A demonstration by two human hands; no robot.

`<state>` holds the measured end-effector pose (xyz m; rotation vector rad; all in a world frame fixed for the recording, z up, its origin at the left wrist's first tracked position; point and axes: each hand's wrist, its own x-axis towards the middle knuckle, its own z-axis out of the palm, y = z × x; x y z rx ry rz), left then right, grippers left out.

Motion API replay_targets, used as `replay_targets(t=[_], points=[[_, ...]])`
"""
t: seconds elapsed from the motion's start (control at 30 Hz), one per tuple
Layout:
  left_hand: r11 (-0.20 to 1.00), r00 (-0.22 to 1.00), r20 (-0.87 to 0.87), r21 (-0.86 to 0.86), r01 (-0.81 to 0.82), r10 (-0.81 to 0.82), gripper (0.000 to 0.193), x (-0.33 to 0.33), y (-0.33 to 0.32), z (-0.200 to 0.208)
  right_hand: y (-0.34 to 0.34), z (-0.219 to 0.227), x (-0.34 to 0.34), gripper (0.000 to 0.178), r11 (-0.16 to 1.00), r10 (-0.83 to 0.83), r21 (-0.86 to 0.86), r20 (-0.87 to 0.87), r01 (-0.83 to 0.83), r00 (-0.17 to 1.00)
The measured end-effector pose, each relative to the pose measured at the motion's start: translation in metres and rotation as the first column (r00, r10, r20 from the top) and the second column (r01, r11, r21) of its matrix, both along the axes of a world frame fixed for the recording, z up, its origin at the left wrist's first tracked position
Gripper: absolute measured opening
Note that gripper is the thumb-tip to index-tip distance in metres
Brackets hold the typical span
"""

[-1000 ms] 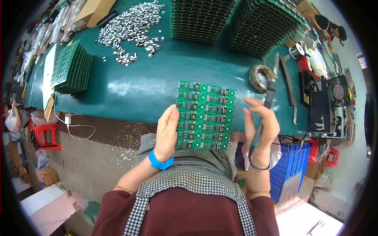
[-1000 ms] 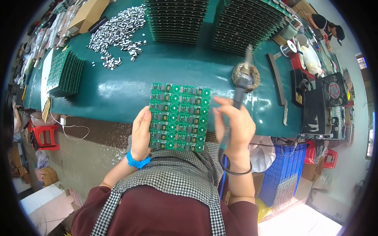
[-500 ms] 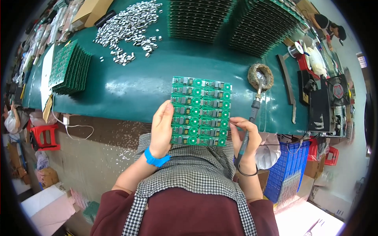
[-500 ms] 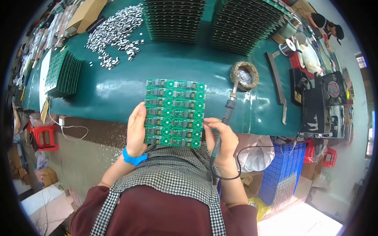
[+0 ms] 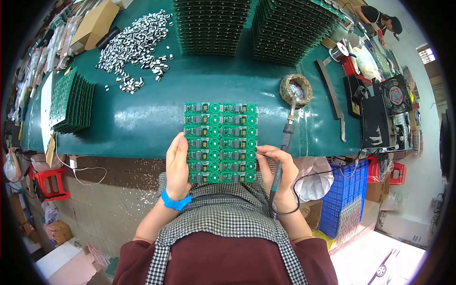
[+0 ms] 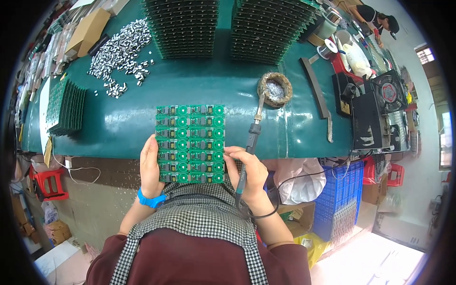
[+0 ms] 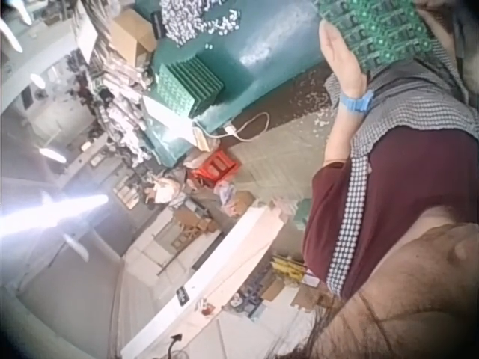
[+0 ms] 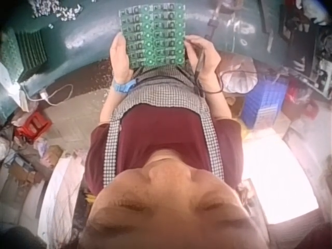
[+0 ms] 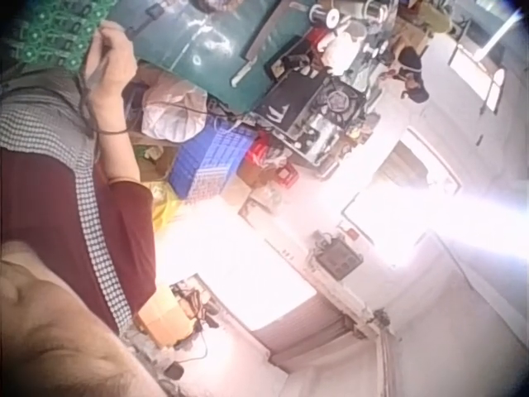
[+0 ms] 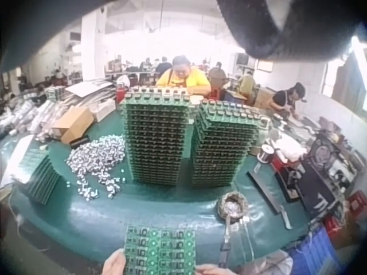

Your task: The person turns a circuit board panel, solders electronic components onto it using a soldering iron, and places the board aside.

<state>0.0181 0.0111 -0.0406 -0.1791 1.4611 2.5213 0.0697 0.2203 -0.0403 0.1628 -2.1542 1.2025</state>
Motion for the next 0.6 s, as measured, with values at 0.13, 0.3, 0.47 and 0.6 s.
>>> replay_targets(t=[0.13, 0.3, 0.47, 0.6], points=[[0.997, 0.998, -0.053, -0.067, -0.047, 0.043, 0.031, 0.004, 0.000, -0.003, 0.006, 0.011, -0.005, 0.027, 1.000, 0.004, 0.022, -0.024, -0.003, 1.000], [0.996, 0.995, -0.094, -0.082, 0.036, -0.044, 0.031, 0.008, -0.001, -0.005, 0.025, 0.034, -0.030, 0.031, 0.995, 0.062, 0.081, -0.129, -0.052, 0.990], [0.993, 0.992, -0.087, -0.089, 0.082, -0.089, 0.031, 0.012, 0.000, -0.005, 0.030, 0.046, -0.045, 0.033, 0.975, 0.149, 0.171, -0.046, -0.139, 0.988], [0.986, 0.980, -0.132, -0.092, 0.136, -0.148, 0.032, 0.011, -0.005, -0.008, 0.031, 0.049, -0.045, 0.033, 0.958, 0.187, 0.224, -0.015, -0.179, 0.982]])
